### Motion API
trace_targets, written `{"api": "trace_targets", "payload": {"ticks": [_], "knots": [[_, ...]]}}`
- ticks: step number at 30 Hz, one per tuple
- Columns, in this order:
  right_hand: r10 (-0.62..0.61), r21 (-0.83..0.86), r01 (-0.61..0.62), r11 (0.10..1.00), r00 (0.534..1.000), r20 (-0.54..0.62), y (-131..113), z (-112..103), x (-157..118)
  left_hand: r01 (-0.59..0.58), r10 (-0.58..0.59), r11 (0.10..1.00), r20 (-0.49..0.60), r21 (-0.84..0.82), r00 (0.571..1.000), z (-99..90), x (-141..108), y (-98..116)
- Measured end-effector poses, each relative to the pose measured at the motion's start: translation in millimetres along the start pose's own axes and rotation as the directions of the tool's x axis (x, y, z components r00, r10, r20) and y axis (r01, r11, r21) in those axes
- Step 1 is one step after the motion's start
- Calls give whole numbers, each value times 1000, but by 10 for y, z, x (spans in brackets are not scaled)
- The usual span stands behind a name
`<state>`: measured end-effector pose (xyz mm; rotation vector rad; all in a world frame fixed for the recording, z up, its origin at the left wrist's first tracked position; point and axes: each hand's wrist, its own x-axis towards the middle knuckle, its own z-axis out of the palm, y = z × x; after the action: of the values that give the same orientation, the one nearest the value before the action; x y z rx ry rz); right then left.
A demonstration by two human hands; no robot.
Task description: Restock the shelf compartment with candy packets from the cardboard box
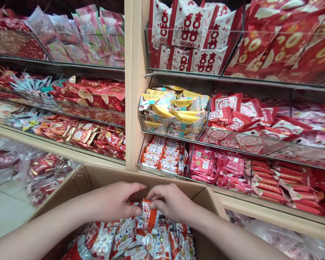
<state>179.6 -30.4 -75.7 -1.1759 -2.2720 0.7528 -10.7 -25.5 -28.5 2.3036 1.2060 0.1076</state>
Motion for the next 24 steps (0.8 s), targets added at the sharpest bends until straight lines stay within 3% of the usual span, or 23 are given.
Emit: {"api": "trace_targets", "payload": {"ticks": [3,6,11,18,21,24], "knots": [[57,411,-5,912,992,-114,23,-49,-6,-31,49,966,63,-257,997,16,69,8],[133,591,-15,807,979,-157,33,-91,10,-32,70,886,67,-463,995,95,144,32],[178,617,44,785,939,-293,2,-168,39,21,-52,764,-28,-645,998,126,197,74],[100,578,91,811,952,-290,-2,-145,13,-71,0,832,-127,-551,992,68,177,132],[124,582,84,809,943,-308,11,-138,-7,-43,-49,815,-141,-579,989,68,178,138],[177,662,93,743,928,-328,-2,-136,-4,-38,-101,767,-180,-641,978,54,188,148]]}}
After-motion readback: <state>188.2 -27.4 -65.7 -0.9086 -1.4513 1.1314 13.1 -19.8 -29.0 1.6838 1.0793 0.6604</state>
